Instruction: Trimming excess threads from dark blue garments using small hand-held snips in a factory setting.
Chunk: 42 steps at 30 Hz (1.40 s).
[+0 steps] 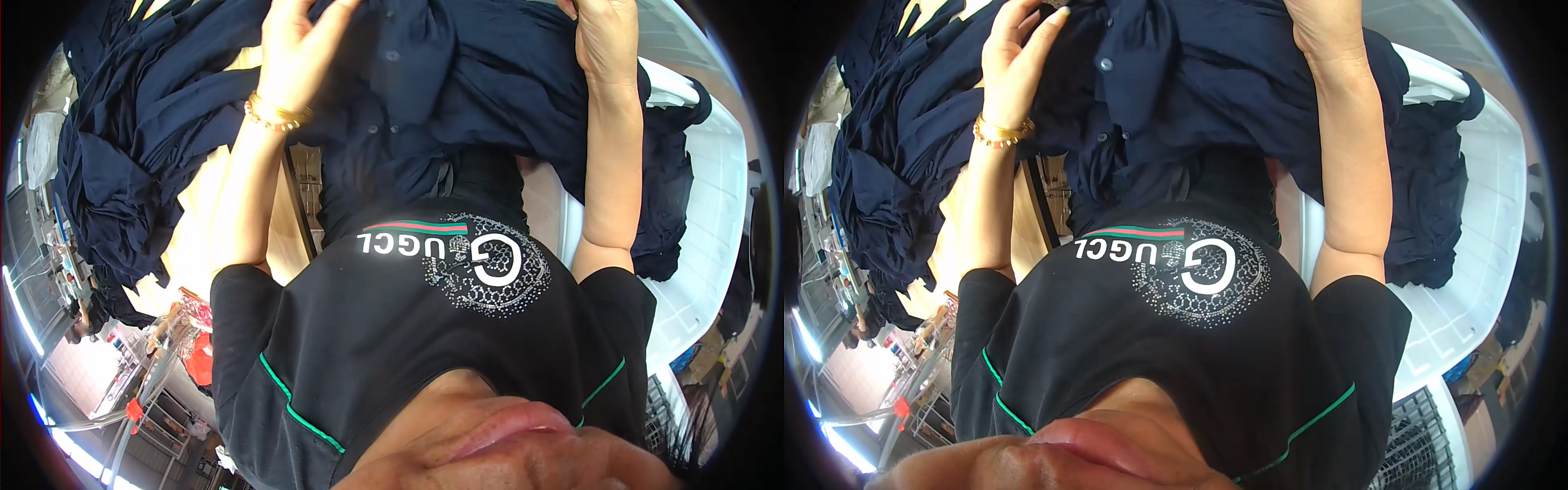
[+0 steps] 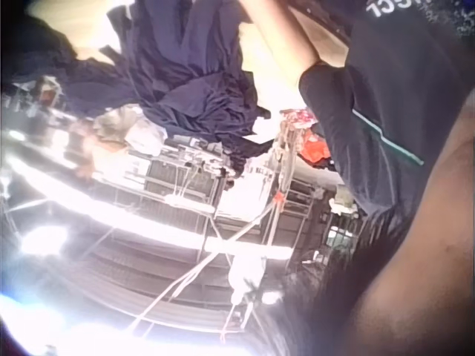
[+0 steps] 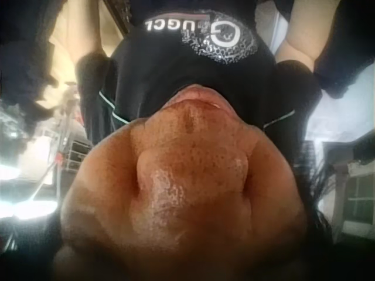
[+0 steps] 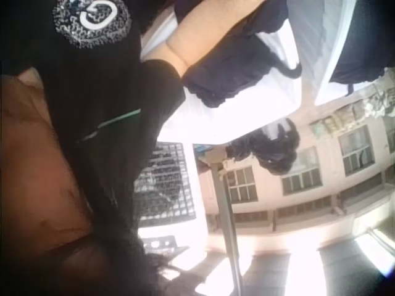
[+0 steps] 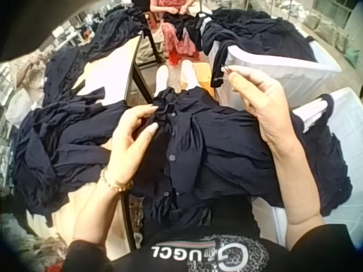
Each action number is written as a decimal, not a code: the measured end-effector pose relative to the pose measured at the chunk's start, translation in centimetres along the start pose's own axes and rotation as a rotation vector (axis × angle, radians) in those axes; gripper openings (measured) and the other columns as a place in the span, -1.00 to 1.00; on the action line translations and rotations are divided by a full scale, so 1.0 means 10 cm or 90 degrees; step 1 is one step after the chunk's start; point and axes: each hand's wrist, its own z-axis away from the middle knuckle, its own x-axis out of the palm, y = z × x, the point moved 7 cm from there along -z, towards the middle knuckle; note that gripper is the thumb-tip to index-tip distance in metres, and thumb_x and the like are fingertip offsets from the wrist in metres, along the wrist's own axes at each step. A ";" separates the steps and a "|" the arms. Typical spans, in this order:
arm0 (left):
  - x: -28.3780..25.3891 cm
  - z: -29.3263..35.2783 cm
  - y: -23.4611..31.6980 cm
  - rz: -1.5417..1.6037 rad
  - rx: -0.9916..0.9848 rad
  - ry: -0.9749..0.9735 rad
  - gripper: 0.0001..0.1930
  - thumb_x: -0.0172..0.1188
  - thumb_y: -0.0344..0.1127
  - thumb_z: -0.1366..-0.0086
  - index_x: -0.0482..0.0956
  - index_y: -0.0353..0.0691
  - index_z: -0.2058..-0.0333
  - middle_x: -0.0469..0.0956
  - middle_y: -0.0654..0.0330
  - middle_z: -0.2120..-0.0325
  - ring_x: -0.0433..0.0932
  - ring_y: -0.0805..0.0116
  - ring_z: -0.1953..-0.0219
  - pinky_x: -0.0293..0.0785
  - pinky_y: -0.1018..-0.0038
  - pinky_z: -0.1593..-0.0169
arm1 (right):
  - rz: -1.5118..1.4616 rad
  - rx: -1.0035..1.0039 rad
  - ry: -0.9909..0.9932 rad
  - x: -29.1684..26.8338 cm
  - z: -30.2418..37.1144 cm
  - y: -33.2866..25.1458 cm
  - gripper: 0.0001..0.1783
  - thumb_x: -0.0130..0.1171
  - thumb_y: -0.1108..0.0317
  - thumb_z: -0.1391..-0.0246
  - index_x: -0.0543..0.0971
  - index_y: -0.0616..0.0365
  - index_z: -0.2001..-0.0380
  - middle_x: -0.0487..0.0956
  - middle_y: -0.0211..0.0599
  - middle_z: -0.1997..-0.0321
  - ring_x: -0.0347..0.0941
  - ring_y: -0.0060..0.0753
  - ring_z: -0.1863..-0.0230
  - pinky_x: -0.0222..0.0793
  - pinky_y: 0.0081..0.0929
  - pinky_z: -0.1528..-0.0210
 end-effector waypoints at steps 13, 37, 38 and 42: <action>0.23 0.09 0.00 -0.148 0.144 -0.125 -0.63 0.03 -0.74 -0.05 0.56 -0.30 0.16 0.54 -0.02 0.13 0.55 -0.05 0.02 0.49 0.25 -0.09 | 0.082 -0.073 -0.141 0.21 0.04 0.09 -0.68 0.33 0.44 -0.23 0.65 0.31 -0.02 0.65 -0.47 0.20 0.49 -0.75 0.28 0.38 -0.75 0.22; 0.55 -0.30 0.06 0.419 -0.103 -0.157 -0.83 0.23 -0.35 -0.44 0.66 -0.36 0.17 0.59 0.42 0.35 0.47 0.65 0.27 0.43 0.64 0.14 | 0.079 -0.027 -0.153 0.24 0.19 -0.02 -0.86 0.37 0.56 -0.15 0.70 0.27 0.21 0.68 -0.48 0.33 0.55 -0.73 0.31 0.41 -0.79 0.18; 0.57 -0.29 -0.04 0.475 -0.151 -0.166 -0.81 0.21 -0.34 -0.46 0.67 -0.36 0.17 0.58 0.44 0.34 0.46 0.67 0.26 0.40 0.67 0.12 | 0.084 -0.025 -0.154 0.22 0.18 0.00 -0.86 0.37 0.56 -0.15 0.70 0.27 0.21 0.68 -0.48 0.33 0.55 -0.73 0.31 0.41 -0.79 0.18; 0.64 -0.25 -0.09 0.564 -0.189 -0.176 -0.82 0.20 -0.34 -0.46 0.67 -0.35 0.17 0.58 0.44 0.35 0.45 0.67 0.27 0.38 0.68 0.12 | 0.142 -0.038 -0.103 0.17 0.08 0.06 -0.77 0.41 0.45 -0.17 0.67 0.26 0.11 0.64 -0.49 0.30 0.51 -0.75 0.28 0.37 -0.80 0.21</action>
